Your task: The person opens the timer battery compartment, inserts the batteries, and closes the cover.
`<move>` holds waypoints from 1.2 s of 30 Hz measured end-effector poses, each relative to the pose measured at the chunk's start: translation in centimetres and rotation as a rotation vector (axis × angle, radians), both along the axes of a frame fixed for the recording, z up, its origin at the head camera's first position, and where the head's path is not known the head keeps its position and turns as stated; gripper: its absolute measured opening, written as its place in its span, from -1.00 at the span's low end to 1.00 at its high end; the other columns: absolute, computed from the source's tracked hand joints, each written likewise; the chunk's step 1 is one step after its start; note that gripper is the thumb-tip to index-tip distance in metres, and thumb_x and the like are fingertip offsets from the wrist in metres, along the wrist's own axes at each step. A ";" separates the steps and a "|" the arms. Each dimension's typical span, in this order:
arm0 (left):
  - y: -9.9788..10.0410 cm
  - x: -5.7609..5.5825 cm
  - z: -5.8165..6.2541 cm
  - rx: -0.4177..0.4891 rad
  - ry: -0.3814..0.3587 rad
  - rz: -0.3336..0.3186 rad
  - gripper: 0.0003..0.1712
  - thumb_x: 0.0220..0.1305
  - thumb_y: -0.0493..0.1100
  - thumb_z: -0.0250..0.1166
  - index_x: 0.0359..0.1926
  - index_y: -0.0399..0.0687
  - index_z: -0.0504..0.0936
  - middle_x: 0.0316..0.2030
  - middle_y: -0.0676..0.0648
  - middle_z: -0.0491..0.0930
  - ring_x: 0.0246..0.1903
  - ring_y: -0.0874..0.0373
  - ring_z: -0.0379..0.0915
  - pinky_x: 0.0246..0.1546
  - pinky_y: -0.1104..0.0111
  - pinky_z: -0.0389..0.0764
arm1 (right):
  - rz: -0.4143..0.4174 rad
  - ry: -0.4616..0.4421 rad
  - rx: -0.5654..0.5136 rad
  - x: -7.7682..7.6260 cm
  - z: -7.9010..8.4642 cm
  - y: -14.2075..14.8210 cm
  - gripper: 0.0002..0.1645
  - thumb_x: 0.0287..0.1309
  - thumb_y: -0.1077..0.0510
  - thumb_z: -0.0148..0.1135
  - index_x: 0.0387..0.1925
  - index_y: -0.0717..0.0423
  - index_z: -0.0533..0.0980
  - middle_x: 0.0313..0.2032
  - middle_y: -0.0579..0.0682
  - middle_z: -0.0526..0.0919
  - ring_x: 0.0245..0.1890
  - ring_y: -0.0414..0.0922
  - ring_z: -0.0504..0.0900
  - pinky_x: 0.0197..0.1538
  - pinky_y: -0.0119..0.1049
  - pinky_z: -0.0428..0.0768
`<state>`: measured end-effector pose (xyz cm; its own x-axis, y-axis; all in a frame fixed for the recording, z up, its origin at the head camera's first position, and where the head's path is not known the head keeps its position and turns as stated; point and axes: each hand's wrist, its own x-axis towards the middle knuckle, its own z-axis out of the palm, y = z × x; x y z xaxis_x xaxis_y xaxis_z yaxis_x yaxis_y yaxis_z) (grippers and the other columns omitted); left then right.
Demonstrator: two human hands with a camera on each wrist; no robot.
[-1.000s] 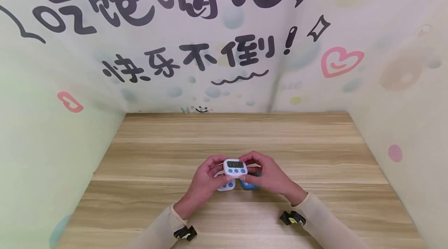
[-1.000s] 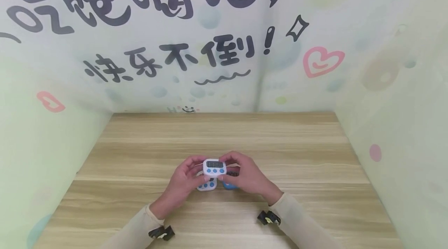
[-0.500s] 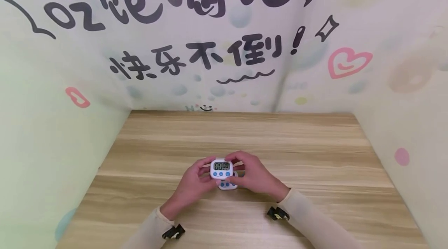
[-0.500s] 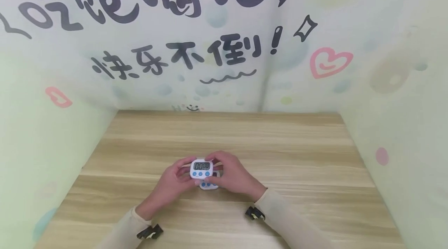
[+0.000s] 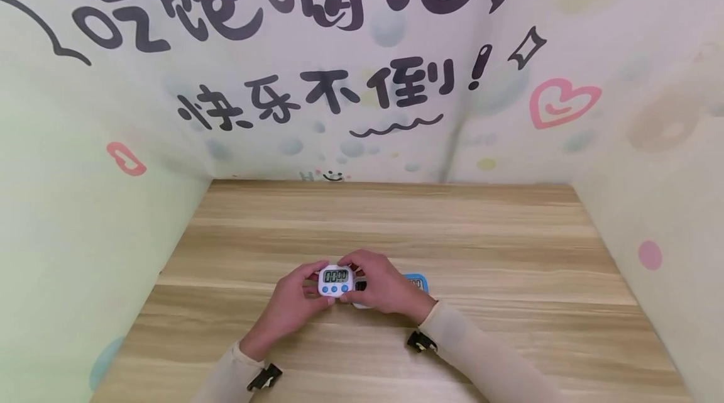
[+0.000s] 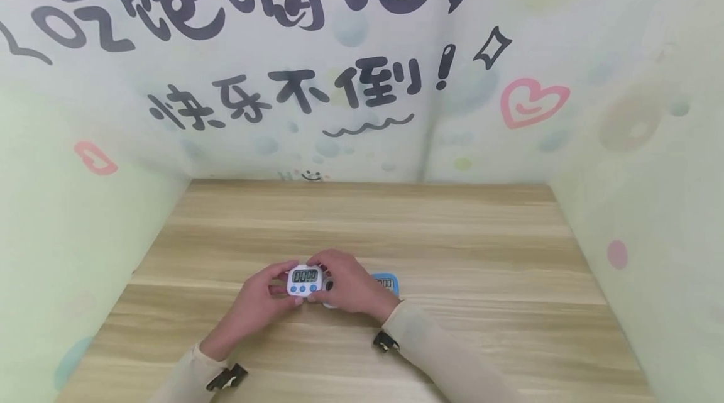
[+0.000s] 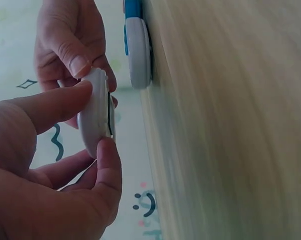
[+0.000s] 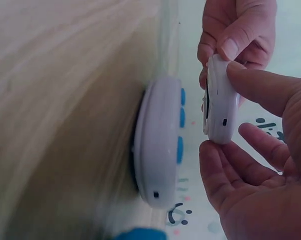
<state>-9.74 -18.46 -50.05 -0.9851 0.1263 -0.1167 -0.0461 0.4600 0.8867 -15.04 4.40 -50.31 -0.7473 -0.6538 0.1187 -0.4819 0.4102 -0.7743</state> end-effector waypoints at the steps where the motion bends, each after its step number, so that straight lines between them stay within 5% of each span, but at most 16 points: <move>1: -0.2 0.1 -0.1 -0.012 -0.004 0.001 -0.18 0.12 -0.36 0.59 0.42 -0.13 0.53 0.07 -0.16 0.66 -0.03 0.03 0.72 -0.03 0.39 0.80 | 0.001 0.016 0.021 0.0 -0.1 -0.3 -0.36 0.16 0.04 0.62 0.23 0.04 0.55 0.14 -0.07 0.67 0.09 -0.17 0.66 0.19 -0.27 0.72; 12: -1.9 0.1 -0.6 -0.090 -0.032 -0.081 -0.20 0.03 -0.44 0.62 0.32 -0.33 0.54 0.04 -0.21 0.59 -0.10 0.06 0.71 -0.14 0.46 0.80 | 0.015 0.080 0.187 0.2 -1.5 -2.8 -0.32 0.08 -0.01 0.67 0.20 -0.03 0.57 0.06 -0.15 0.70 -0.01 -0.29 0.61 0.19 -0.33 0.65; 26: -1.8 -0.3 -0.4 -0.233 -0.036 -0.101 -0.28 0.02 -0.39 0.65 0.24 -0.28 0.60 0.04 -0.16 0.62 -0.05 0.07 0.61 -0.12 0.36 0.79 | 0.028 0.058 0.255 -0.2 -1.8 -3.5 -0.32 0.08 -0.05 0.67 0.19 -0.01 0.57 0.01 -0.17 0.70 -0.09 -0.33 0.58 0.13 -0.37 0.65; 36: -1.4 -2.5 0.7 -0.469 0.085 -0.188 -0.19 0.16 -0.02 0.63 0.38 -0.17 0.55 0.21 -0.21 0.61 0.05 0.01 0.60 0.14 0.01 0.69 | -0.067 0.050 0.184 -1.3 0.1 -0.2 -0.38 0.34 -0.13 0.44 0.32 0.03 0.55 0.25 -0.03 0.66 0.25 -0.04 0.63 0.35 -0.03 0.63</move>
